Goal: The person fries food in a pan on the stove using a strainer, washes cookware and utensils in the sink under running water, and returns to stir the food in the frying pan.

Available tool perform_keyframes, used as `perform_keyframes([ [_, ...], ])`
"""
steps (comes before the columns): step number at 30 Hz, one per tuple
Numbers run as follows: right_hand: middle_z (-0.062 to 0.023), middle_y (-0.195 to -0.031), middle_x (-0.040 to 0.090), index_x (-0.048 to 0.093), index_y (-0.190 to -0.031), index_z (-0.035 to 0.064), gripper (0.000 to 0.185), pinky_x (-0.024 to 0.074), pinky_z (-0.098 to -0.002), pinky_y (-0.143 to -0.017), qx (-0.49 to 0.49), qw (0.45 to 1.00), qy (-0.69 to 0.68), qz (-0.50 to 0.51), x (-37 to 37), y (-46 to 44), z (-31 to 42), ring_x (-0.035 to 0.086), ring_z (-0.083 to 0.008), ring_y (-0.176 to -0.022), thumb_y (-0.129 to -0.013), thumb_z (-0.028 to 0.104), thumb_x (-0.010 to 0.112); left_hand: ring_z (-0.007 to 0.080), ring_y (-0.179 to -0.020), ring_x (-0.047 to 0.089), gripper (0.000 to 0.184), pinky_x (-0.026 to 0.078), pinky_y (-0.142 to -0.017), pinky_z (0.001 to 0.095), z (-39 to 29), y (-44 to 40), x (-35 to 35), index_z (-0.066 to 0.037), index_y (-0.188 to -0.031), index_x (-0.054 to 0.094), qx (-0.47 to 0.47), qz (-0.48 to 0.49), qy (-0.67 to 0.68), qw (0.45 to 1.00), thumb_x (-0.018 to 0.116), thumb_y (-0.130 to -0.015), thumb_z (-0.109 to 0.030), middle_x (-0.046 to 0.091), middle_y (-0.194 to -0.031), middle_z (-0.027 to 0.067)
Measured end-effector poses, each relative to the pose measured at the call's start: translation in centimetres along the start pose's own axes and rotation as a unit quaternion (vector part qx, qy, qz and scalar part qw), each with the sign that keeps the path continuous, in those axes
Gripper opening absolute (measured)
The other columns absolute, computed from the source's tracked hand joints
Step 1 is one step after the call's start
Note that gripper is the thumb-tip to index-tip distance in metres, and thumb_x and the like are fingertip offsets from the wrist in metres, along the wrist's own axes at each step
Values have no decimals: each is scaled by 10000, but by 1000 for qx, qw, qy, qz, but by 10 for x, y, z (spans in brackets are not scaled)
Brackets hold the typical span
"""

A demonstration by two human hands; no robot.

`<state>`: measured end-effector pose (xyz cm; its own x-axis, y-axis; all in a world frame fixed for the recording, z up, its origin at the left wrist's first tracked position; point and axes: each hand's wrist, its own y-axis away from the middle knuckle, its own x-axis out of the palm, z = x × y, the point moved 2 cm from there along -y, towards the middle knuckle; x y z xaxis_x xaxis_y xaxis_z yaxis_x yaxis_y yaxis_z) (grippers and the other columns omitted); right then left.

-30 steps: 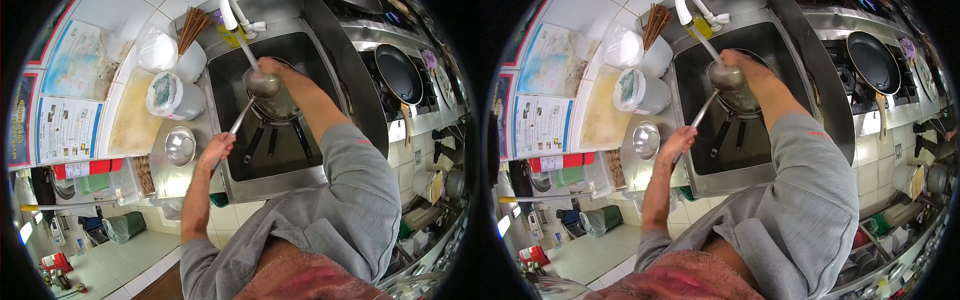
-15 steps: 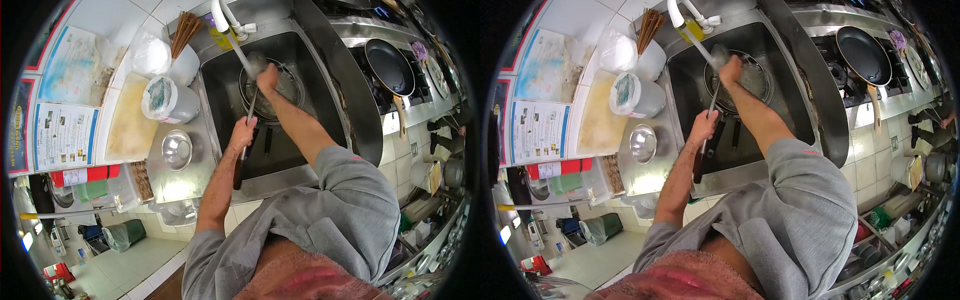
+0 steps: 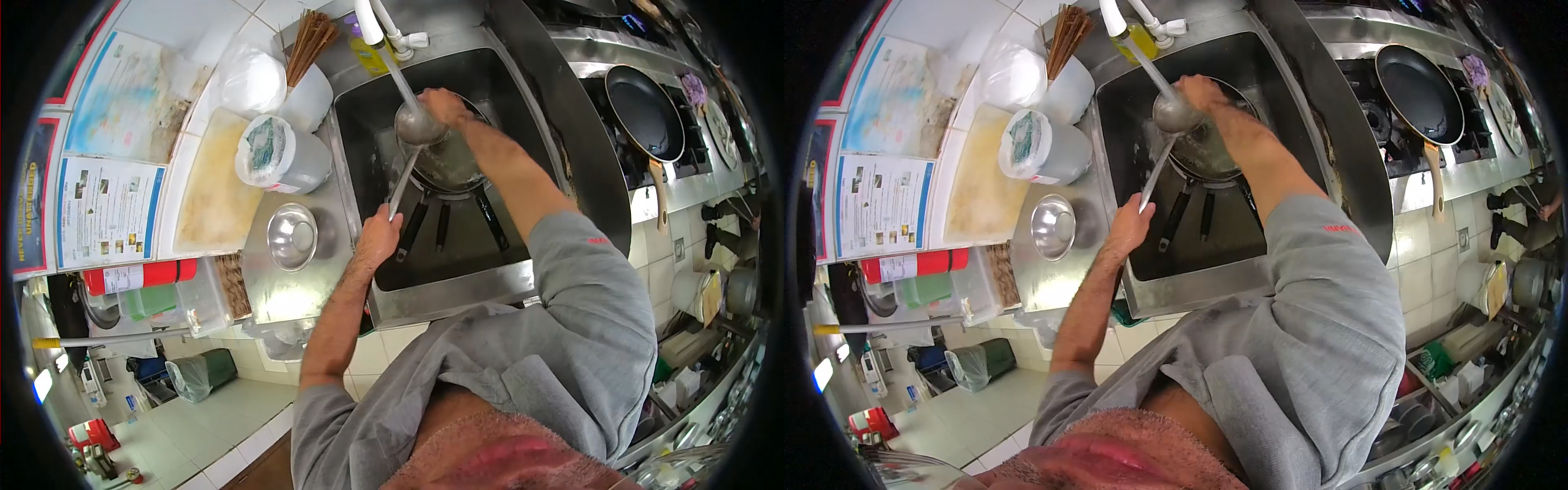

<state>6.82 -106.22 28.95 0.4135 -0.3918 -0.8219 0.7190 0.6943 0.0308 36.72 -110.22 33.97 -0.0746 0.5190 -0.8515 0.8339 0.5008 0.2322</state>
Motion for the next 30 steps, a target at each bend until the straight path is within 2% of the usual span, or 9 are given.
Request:
perform_keyframes([
  [4,-242,-936,564,468,-1018,-19,339,453,-444,-748,127,983,-67,-113,28,38,-4,562,-369,-874,-889,264,334,439,-807,532,352,421,-718,489,4,-1,-11,25,-1049,444,16,66,-7,998,496,-815,-232,559,-806,288],
  [7,-242,-915,570,465,-1011,-37,306,457,-444,-725,188,957,-136,-177,59,74,-9,567,-373,-850,-885,198,317,394,-928,513,345,405,-781,458,2,1,-15,7,-1043,469,-11,101,-61,993,490,-822,-257,546,-959,255],
  [10,-233,-915,575,445,-1045,-56,290,459,-445,-718,242,953,-132,-127,83,83,-23,568,-371,-850,-865,134,321,379,-963,502,379,405,-795,441,6,11,-16,2,-1097,452,-22,140,-64,988,490,-823,-256,541,-986,253],
  [12,-216,-919,580,463,-1054,-35,285,465,-436,-717,184,973,-102,-98,73,64,-30,573,-358,-852,-850,126,346,426,-817,528,281,413,-710,489,4,11,-10,23,-963,459,32,103,-50,993,492,-816,-214,564,-819,258],
  [14,-199,-924,586,481,-1063,-15,286,472,-427,-717,127,987,-70,-67,56,47,-31,578,-346,-854,-834,117,371,422,-835,525,290,412,-721,481,0,11,-1,27,-966,466,32,103,-31,994,490,-816,-221,563,-838,258],
  [16,-170,-939,592,554,-1007,26,267,479,-416,-721,-97,981,168,15,35,31,-10,588,-310,-865,-799,115,413,418,-852,523,301,411,-732,474,0,10,3,31,-968,473,35,99,-16,994,488,-815,-227,562,-856,257],
  [20,-164,-921,597,560,-983,26,250,493,-407,-685,-115,969,211,60,32,12,4,596,-317,-834,-768,98,453,405,-886,522,323,412,-755,448,1,1,2,19,-1007,500,-14,92,17,996,490,-809,-237,559,-906,255],
  [25,-169,-996,563,557,-998,56,274,461,-443,-759,54,991,111,50,18,1,4,553,-330,-929,-737,98,489,366,-837,561,274,429,-728,403,17,1,29,-26,-968,546,-103,136,143,975,506,-802,-240,592,-855,200],
  [30,-211,-1130,440,434,-1167,102,432,405,-428,-856,-23,956,-66,-284,-13,-84,-4,463,-389,-1012,-754,180,535,306,-742,576,279,432,-669,380,10,6,26,-17,-977,534,-138,186,170,958,500,-814,-241,590,-767,166],
])
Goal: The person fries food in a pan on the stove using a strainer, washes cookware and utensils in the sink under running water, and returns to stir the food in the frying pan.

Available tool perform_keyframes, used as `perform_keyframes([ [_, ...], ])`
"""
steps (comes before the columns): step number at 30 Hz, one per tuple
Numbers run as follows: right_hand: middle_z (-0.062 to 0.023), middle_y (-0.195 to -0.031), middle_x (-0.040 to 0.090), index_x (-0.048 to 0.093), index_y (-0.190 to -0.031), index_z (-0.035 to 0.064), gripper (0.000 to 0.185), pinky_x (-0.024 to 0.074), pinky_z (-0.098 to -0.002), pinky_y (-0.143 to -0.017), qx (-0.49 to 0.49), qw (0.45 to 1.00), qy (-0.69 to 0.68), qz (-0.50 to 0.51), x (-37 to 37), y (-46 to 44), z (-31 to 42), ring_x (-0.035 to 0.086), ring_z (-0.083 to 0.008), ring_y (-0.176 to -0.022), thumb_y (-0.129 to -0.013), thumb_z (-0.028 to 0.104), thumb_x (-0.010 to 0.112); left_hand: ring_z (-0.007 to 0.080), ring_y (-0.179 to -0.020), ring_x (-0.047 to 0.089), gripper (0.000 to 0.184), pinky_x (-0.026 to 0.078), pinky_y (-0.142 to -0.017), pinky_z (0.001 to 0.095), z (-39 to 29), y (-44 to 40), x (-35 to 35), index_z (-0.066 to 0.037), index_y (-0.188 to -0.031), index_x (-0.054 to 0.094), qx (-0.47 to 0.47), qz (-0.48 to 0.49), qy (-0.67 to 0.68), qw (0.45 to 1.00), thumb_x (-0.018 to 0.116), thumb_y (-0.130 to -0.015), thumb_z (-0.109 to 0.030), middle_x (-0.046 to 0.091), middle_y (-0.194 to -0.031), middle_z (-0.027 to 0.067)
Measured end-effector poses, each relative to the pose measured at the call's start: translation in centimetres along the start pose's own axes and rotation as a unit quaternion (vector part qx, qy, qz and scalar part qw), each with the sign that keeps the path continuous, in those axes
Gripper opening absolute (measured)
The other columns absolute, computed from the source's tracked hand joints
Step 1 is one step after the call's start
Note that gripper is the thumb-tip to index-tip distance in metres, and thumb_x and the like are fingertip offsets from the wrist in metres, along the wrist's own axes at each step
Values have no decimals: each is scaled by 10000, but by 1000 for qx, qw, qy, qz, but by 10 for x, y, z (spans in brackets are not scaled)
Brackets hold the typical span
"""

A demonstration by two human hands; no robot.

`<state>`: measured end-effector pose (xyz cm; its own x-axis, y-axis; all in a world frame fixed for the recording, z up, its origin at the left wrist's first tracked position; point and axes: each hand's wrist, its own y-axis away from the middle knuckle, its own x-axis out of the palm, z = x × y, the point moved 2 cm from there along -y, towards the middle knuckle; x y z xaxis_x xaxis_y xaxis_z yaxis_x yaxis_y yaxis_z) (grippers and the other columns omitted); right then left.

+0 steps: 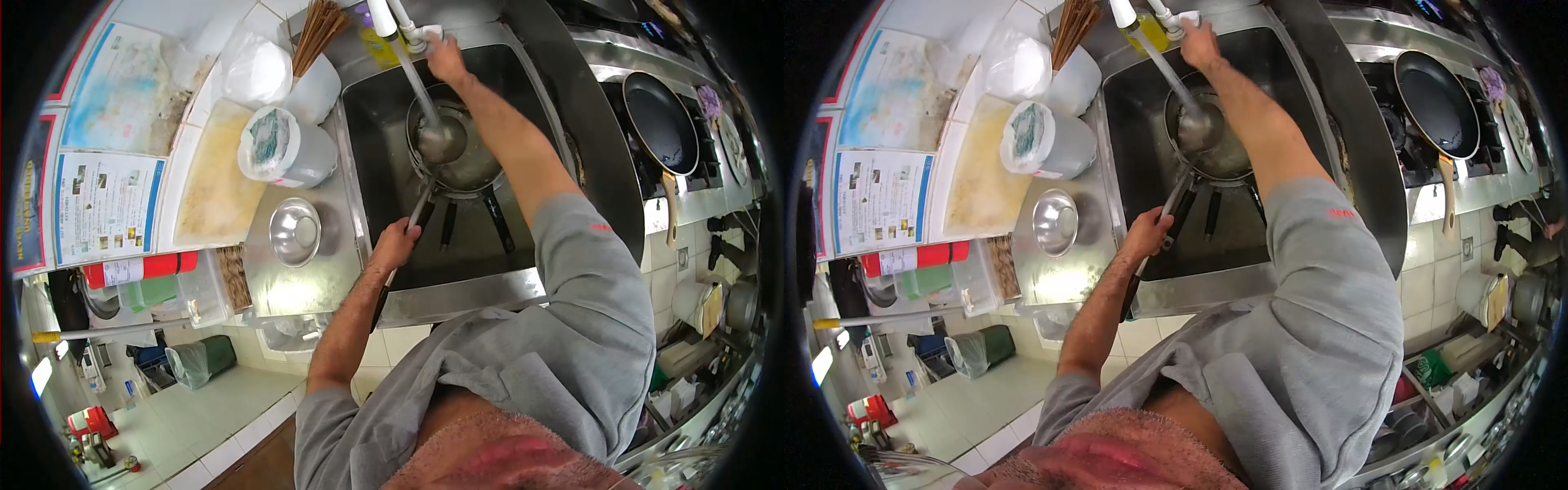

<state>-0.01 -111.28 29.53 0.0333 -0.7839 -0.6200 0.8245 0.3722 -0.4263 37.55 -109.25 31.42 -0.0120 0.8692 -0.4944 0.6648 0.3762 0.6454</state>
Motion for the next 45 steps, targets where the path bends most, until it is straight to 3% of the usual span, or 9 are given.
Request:
perform_keyframes([
  [10,-165,-1020,570,450,-1165,92,552,420,-360,-812,189,949,-209,140,19,-57,-29,543,-302,-944,-719,351,643,183,-520,539,339,427,-521,318,-24,8,-3,-20,-1087,483,14,33,24,999,503,-804,-205,559,-649,110],
  [15,-167,-1030,553,461,-1161,102,565,425,-379,-799,113,976,-175,-63,7,-32,-19,523,-312,-947,-694,344,666,233,-571,562,338,434,-552,344,-29,7,-15,-13,-1077,482,21,32,-4,999,508,-792,-193,567,-682,149],
  [19,-134,-1004,507,493,-1064,139,466,430,-396,-785,-370,904,34,209,-24,66,13,482,-317,-984,-672,327,660,358,-779,575,357,439,-681,412,-15,-5,-28,-27,-1092,479,98,-51,-102,989,529,-784,-200,585,-825,221],
  [23,-130,-925,551,496,-1021,113,373,451,-403,-737,-362,846,135,368,-13,79,13,529,-322,-915,-715,289,616,393,-894,528,388,425,-768,419,-39,18,-31,-9,-1121,463,63,-75,-129,987,528,-787,-196,564,-921,246],
  [27,-162,-819,593,492,-991,55,280,470,-422,-677,89,963,-3,256,-4,103,-10,577,-359,-777,-758,203,540,398,-897,524,388,421,-770,429,-22,6,-26,-7,-1128,455,78,-119,-63,988,524,-789,-183,561,-912,254],
  [32,-242,-833,581,488,-1026,13,344,483,-422,-533,425,844,-263,192,2,159,-34,585,-377,-629,-777,244,542,368,-922,542,448,424,-784,393,-26,22,-16,11,-1166,436,65,-125,-151,978,546,-786,-200,566,-951,242],
  [35,-195,-854,595,495,-1046,31,349,457,-437,-716,88,983,10,159,-3,126,-35,587,-344,-805,-791,269,502,359,-928,542,435,417,-799,384,-28,24,-12,14,-1151,449,73,-105,-140,982,551,-782,-193,559,-965,248],
  [41,-173,-897,599,561,-968,92,293,445,-424,-754,59,958,119,255,-25,79,17,565,-318,-890,-842,319,425,402,-880,527,348,425,-757,430,-24,17,-18,-12,-1092,471,146,-186,-100,966,523,-787,-172,567,-884,249],
  [45,-79,-947,612,586,-1004,184,284,458,-377,-759,-358,828,105,419,14,72,25,569,-267,-911,-760,321,537,396,-886,528,387,427,-746,426,-35,21,-20,4,-1126,455,122,-108,-140,977,522,-787,-170,567,-893,252],
])
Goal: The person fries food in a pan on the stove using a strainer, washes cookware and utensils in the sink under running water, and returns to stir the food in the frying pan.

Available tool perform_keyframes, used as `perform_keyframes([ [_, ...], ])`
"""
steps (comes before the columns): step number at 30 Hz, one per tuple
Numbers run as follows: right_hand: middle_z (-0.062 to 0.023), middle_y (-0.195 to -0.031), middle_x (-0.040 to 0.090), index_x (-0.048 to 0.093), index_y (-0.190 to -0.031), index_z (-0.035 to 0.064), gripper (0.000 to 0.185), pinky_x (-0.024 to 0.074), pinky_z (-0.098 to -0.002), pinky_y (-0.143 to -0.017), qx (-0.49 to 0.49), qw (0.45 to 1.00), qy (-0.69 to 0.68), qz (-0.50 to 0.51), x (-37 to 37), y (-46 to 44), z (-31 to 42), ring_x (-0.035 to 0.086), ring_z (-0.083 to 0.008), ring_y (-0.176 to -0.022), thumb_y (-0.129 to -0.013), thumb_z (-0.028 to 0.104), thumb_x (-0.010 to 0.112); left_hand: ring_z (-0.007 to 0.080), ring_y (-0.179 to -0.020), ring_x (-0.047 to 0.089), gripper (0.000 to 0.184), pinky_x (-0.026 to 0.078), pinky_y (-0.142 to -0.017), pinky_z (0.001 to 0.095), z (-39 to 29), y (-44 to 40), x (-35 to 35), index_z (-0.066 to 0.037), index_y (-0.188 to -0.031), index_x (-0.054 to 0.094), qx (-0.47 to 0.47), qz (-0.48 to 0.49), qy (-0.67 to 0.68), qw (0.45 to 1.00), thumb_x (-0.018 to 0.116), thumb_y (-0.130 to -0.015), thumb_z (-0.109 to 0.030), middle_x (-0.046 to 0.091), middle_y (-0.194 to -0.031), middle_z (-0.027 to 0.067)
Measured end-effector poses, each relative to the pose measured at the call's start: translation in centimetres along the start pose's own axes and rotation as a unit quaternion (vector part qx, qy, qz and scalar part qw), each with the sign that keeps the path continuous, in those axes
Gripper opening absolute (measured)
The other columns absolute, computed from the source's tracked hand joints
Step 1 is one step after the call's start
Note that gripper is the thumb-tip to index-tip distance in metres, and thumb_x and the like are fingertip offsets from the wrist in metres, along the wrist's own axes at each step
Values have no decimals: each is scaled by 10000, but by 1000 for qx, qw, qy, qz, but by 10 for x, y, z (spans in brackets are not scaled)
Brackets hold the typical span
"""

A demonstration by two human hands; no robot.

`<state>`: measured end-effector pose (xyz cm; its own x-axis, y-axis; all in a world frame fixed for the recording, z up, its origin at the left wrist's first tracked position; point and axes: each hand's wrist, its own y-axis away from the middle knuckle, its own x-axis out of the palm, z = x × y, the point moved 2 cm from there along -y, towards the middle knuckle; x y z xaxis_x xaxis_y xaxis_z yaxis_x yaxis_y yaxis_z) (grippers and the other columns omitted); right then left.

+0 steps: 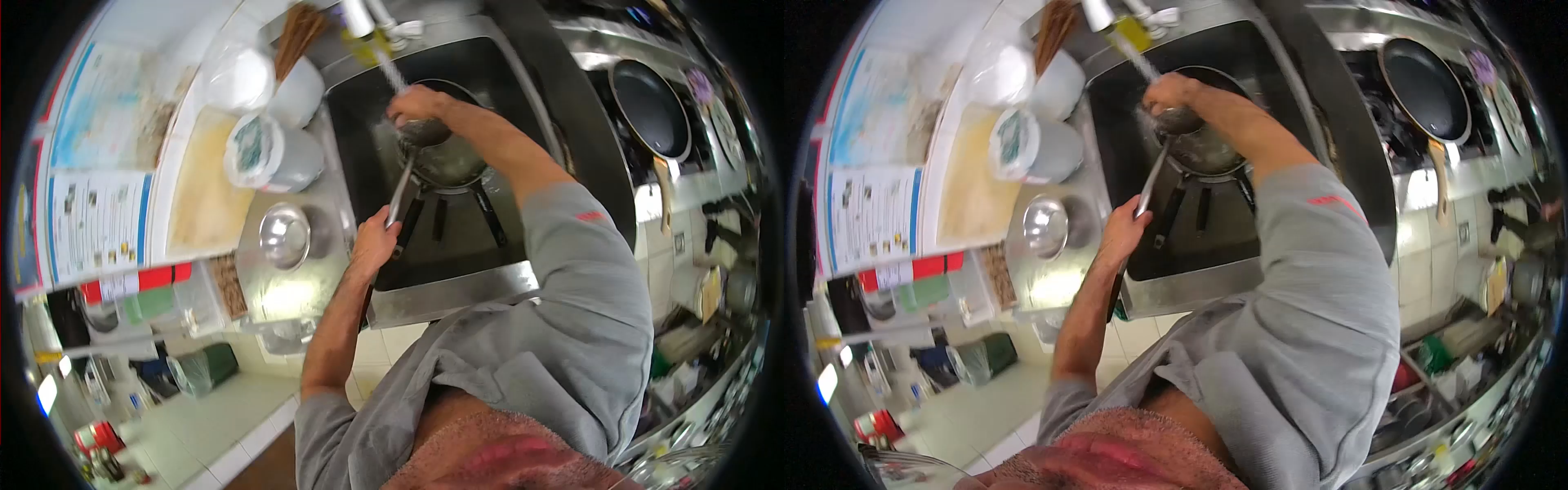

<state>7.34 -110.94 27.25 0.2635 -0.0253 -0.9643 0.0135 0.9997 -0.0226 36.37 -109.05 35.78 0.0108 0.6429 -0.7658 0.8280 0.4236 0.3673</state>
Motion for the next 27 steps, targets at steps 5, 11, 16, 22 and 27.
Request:
perform_keyframes([
  [5,-190,-1011,566,595,-950,26,355,479,-388,-709,335,896,-242,-158,-16,35,-33,586,-307,-844,-719,294,562,146,-459,503,294,400,-400,277,52,-37,26,-73,-1095,492,17,-61,96,993,530,-812,-143,500,-581,49],
  [11,-115,-674,563,472,-1011,-19,305,466,-464,-478,267,163,-858,-407,60,8,23,589,-344,-638,-834,227,445,246,-570,547,333,427,-496,327,16,-63,37,-32,-1116,461,118,-159,31,980,530,-801,-118,549,-682,121],
  [16,-73,-581,467,476,-874,8,321,353,-341,-381,376,408,-748,-364,20,31,85,448,-209,-463,-841,327,468,300,-817,566,333,416,-701,345,-19,-80,49,17,-1086,468,145,-181,106,967,516,-814,-170,593,-857,177],
  [22,49,-442,279,358,-637,125,396,185,-232,-299,286,500,-795,-187,-17,70,96,240,-67,-310,-824,445,497,115,-911,434,503,345,-733,252,-27,-165,12,-53,-1217,395,91,-113,551,822,431,-862,-408,463,-1103,41],
  [27,59,-446,243,323,-600,134,373,174,-210,-307,217,462,-858,-65,-26,93,114,239,-49,-328,-863,356,469,179,-870,529,450,428,-719,353,-67,-231,-24,-7,-1076,488,119,-162,675,710,509,-824,-380,544,-983,80],
])
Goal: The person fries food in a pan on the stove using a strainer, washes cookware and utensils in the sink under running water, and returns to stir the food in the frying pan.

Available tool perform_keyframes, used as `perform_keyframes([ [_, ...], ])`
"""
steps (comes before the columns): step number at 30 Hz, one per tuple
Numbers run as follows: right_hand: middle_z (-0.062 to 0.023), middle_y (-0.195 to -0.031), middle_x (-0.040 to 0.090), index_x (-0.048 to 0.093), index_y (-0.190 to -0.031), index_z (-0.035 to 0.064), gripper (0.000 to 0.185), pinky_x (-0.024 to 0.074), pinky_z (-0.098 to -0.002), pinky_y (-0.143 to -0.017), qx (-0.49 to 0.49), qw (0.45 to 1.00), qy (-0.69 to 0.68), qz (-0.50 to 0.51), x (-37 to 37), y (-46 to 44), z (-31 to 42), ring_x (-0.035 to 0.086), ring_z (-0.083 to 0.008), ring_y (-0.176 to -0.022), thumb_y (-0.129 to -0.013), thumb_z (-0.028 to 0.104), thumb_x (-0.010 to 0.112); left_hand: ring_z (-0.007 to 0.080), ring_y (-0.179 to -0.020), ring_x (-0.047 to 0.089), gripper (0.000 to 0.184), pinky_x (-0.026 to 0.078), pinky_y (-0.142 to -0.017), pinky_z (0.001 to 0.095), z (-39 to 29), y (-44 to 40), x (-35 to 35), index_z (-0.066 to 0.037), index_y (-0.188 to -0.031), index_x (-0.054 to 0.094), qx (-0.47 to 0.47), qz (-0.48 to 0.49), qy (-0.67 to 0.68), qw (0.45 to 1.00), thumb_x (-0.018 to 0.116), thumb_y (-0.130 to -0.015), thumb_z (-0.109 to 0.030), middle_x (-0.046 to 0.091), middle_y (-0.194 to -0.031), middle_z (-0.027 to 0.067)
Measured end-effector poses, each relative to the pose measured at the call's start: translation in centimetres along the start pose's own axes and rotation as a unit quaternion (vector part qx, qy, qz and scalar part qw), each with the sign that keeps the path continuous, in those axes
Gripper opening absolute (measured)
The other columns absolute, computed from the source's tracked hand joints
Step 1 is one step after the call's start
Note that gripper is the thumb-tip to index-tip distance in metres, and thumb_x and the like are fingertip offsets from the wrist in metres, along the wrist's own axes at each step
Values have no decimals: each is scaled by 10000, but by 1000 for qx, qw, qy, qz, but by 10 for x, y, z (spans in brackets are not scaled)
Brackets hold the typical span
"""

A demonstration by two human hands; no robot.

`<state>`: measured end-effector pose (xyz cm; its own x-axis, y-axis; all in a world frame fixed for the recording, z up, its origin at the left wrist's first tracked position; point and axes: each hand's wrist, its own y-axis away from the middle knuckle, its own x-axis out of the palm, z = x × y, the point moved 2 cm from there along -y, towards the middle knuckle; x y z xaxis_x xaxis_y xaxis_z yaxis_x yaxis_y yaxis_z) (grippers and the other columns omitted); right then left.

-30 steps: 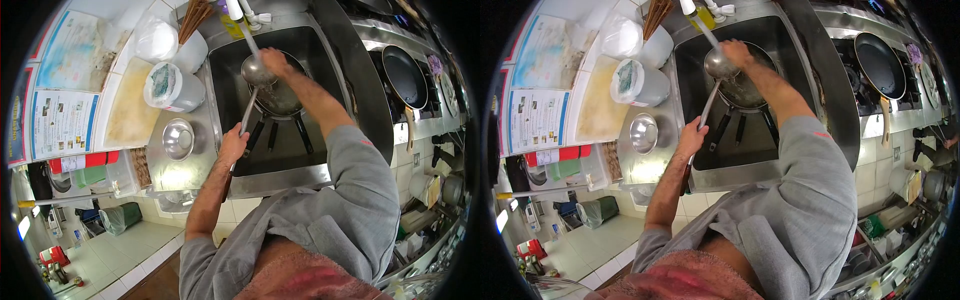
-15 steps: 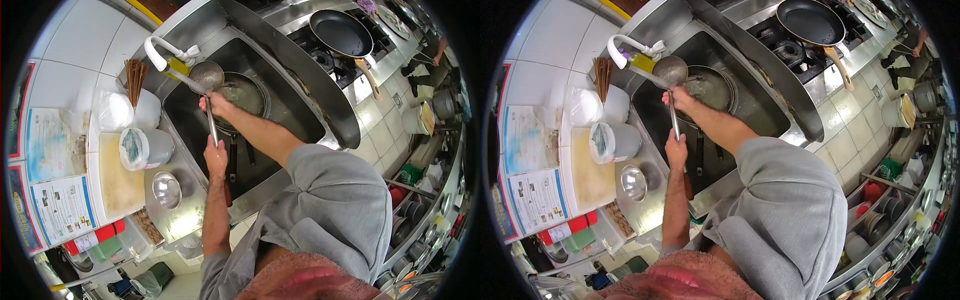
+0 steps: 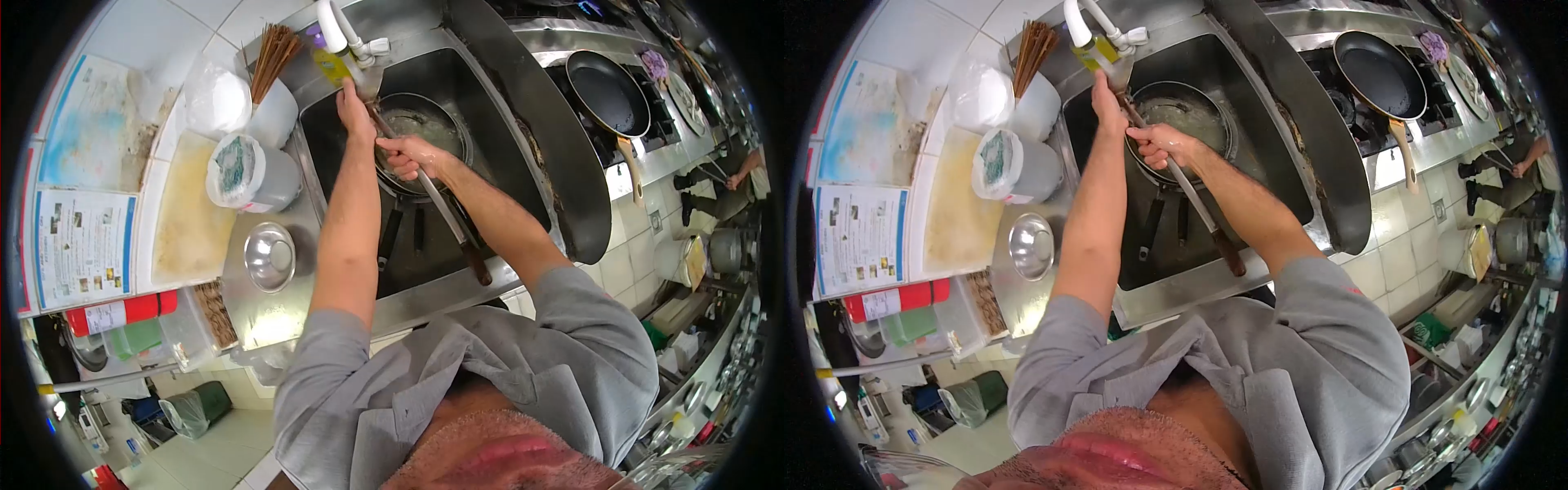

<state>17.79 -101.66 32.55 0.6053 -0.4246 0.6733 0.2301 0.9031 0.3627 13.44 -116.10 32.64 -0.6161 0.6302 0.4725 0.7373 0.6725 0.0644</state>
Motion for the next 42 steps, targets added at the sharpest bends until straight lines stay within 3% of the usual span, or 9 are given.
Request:
perform_keyframes([
  [6,49,-472,284,427,-785,70,178,212,-212,-314,-109,981,88,-134,6,68,-9,261,-47,-346,-848,214,510,226,-664,587,283,473,-508,352,21,-35,14,2,-979,528,-241,11,13,970,577,-785,-198,585,-841,93],
  [14,27,-493,375,502,-1017,24,261,260,-208,-329,-244,838,327,-363,33,224,115,326,-60,-349,-818,189,531,212,-649,532,221,423,-603,342,40,31,-45,40,-789,537,226,-63,-384,893,540,-782,-180,550,-690,86],
  [18,23,-487,375,500,-1108,36,337,273,-218,-330,-286,718,388,-502,-28,294,163,333,-68,-345,-803,175,536,263,-705,515,260,405,-670,353,87,125,-101,5,-714,492,61,-141,-424,893,574,-770,-235,536,-743,131],
  [21,-43,-588,484,473,-1181,93,425,342,-261,-378,-122,595,556,-567,-134,326,181,436,-123,-417,-767,155,540,275,-762,513,317,410,-693,375,116,166,-129,-17,-797,478,-3,-86,-539,838,623,-729,-290,536,-811,125],
  [23,-133,-780,581,482,-1168,100,436,436,-314,-556,-93,494,651,-569,-252,347,189,565,-229,-639,-736,148,522,285,-897,515,463,420,-746,399,105,186,-123,-44,-970,457,-34,-81,-786,612,662,-677,-338,542,-918,131],
  [34,-222,-984,564,534,-1078,72,366,419,-392,-829,55,446,709,-543,-388,306,167,520,-341,-987,-716,122,518,295,-858,581,312,454,-741,364,126,161,-167,7,-805,596,-259,239,-664,659,656,-645,-255,604,-808,163],
  [36,-219,-981,568,520,-1107,71,404,420,-377,-829,59,470,708,-523,-377,308,177,529,-335,-980,-707,119,545,251,-770,578,285,448,-699,337,71,185,-119,8,-804,585,-402,168,-423,795,646,-671,-237,597,-774,125],
  [40,-190,-997,576,487,-1125,35,392,432,-339,-789,-163,329,822,-436,-289,288,239,553,-287,-959,-770,189,552,210,-742,549,331,435,-676,307,81,174,-125,10,-882,559,-409,165,-414,796,642,-697,-251,582,-804,98],
  [42,-171,-963,589,504,-1078,21,325,436,-320,-763,-225,417,787,-396,-189,269,258,569,-239,-924,-792,175,521,243,-823,558,382,437,-702,335,99,150,-138,12,-978,516,-195,45,-407,891,620,-728,-257,580,-894,133],
])
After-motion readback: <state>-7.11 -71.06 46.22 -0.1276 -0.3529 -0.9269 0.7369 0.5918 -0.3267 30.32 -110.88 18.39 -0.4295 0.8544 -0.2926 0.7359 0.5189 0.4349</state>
